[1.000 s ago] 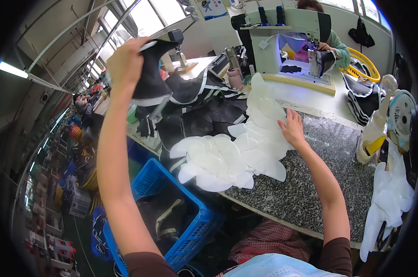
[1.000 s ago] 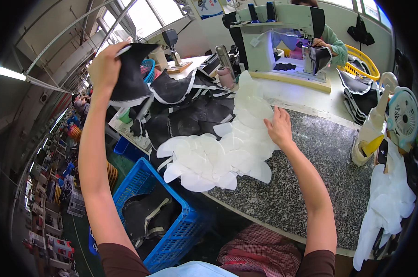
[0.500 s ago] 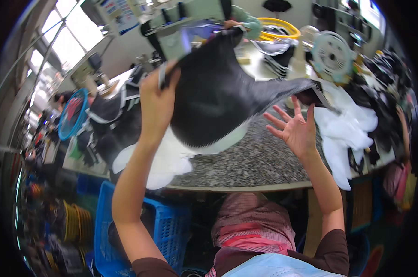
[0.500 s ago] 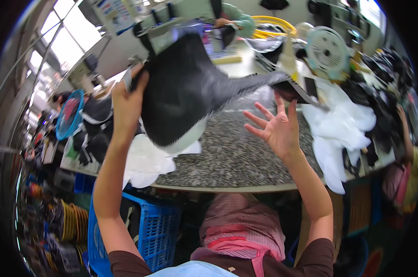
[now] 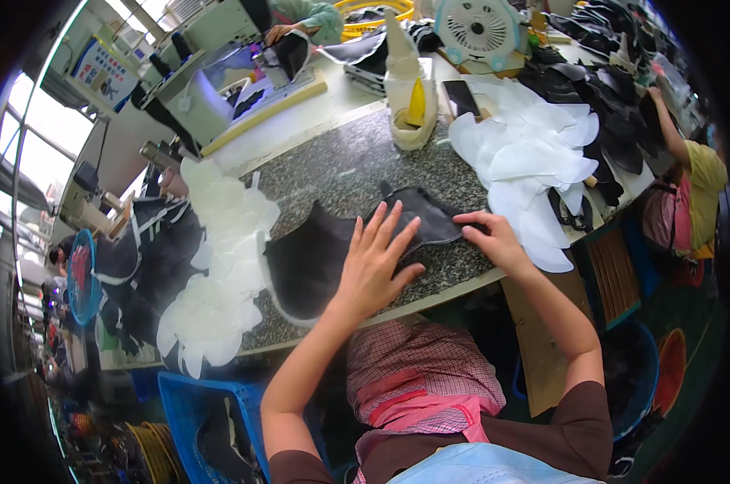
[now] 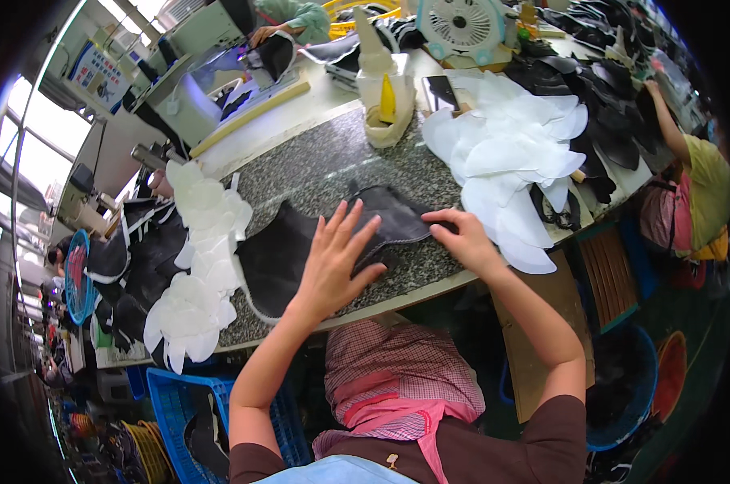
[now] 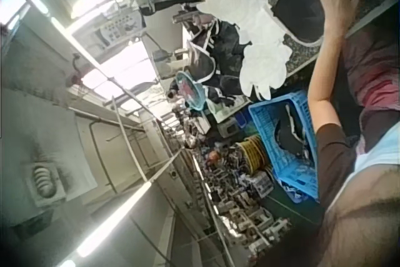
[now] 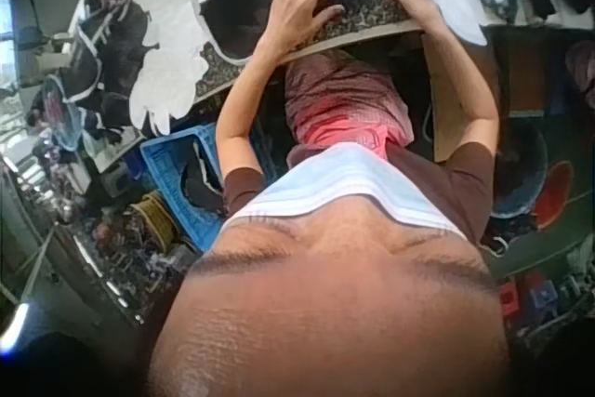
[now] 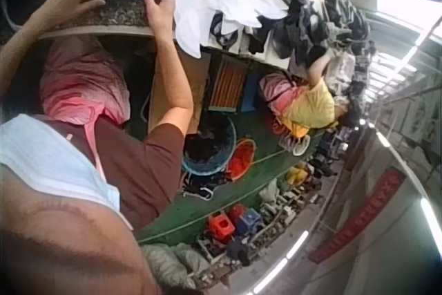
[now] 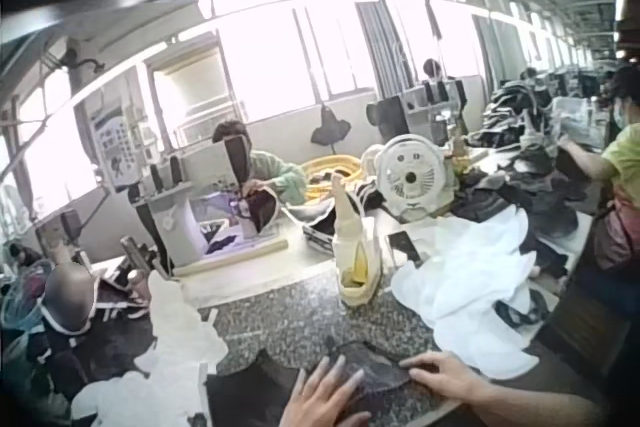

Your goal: The person sets down a phone, fits lining into shoe upper pieces, and attaches padding inserts onto the shoe components by hand, folding and pressing the edges together.

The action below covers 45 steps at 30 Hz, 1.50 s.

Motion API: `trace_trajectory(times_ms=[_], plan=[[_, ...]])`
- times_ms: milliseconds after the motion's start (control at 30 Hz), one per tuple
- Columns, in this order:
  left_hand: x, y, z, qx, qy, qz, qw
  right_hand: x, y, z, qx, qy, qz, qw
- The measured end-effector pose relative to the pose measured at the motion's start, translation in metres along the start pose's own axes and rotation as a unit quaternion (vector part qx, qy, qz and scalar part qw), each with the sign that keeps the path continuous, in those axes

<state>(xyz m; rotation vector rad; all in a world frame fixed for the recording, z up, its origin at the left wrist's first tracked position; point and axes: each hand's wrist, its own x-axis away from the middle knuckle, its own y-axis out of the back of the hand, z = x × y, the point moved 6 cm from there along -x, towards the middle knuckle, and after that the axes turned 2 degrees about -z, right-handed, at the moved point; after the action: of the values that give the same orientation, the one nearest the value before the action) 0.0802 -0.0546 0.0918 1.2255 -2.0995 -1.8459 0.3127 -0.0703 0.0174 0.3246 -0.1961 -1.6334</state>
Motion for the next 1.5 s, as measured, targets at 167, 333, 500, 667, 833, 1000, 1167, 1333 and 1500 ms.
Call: trace_trajectory(times_ms=[167, 333, 500, 667, 833, 1000, 1167, 1333, 1500], plan=[[0.022, -0.05, 0.002, 0.028, 0.023, 0.082, 0.996, 0.032, 0.002, 0.022, 0.141, 0.14, 0.018, 0.98], [0.038, -0.048, -0.017, 0.003, 0.021, 0.085, 0.996, 0.041, 0.085, 0.026, 0.255, 0.119, -0.123, 0.952], [-0.004, -0.055, -0.036, 0.004, 0.006, 0.084, 0.996, -0.018, 0.136, 0.007, 0.507, 0.252, -0.16, 0.809], [-0.003, -0.082, -0.04, 0.003, 0.0, 0.08, 0.997, -0.073, 0.128, -0.043, 0.678, 0.317, -0.093, 0.657], [-0.005, -0.085, -0.038, -0.002, 0.031, 0.078, 0.996, -0.099, 0.182, -0.037, 0.314, 0.098, -0.247, 0.911], [-0.016, -0.078, -0.043, 0.019, 0.033, 0.053, 0.998, -0.078, 0.223, -0.043, -0.139, -0.013, -0.484, 0.864], [-0.006, -0.062, -0.052, 0.594, 0.229, 0.044, 0.77, 0.013, 0.094, 0.102, 0.163, 0.375, -0.192, 0.892], [0.032, -0.042, -0.037, 0.722, 0.308, -0.025, 0.619, 0.077, 0.016, 0.145, 0.277, 0.549, -0.032, 0.788], [0.06, -0.016, -0.028, 0.603, 0.33, -0.171, 0.706, 0.062, -0.017, 0.13, -0.051, 0.122, 0.098, 0.986]])
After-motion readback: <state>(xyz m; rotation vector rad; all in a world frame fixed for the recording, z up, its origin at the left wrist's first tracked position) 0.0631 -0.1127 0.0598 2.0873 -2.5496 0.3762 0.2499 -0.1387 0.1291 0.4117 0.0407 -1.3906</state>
